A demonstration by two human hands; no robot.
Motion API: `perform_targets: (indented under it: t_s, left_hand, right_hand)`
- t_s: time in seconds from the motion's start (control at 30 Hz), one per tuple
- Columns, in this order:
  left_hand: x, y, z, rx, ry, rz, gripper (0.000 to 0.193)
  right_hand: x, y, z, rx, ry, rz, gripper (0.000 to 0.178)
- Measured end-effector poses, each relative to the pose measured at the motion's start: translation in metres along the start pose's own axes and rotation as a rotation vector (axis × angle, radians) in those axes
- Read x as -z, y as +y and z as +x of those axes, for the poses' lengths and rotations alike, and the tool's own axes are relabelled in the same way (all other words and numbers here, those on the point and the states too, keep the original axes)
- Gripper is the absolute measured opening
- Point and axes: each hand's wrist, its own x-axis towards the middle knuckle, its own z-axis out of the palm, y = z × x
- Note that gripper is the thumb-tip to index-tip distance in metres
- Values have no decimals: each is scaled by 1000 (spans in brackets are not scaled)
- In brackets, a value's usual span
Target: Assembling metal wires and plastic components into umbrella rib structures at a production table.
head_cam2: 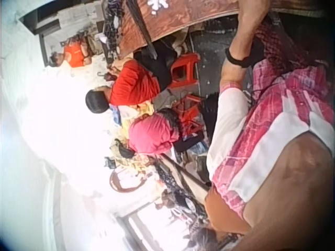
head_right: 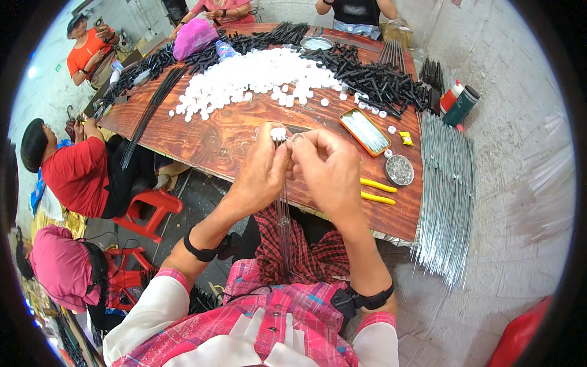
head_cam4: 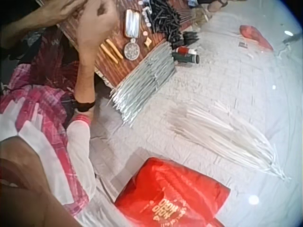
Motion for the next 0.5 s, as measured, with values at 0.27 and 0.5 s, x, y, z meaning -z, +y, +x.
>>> perform_targets:
  t_s: [0.27, 0.5]
  left_hand:
    - [2, -7, -4, -57, 24, -151, 17]
    - [-4, -5, -2, -222, 107, 117, 16]
  right_hand:
    - [0, 11, -3, -221, -239, 619, 20]
    - [37, -9, -10, -293, -353, 754, 18]
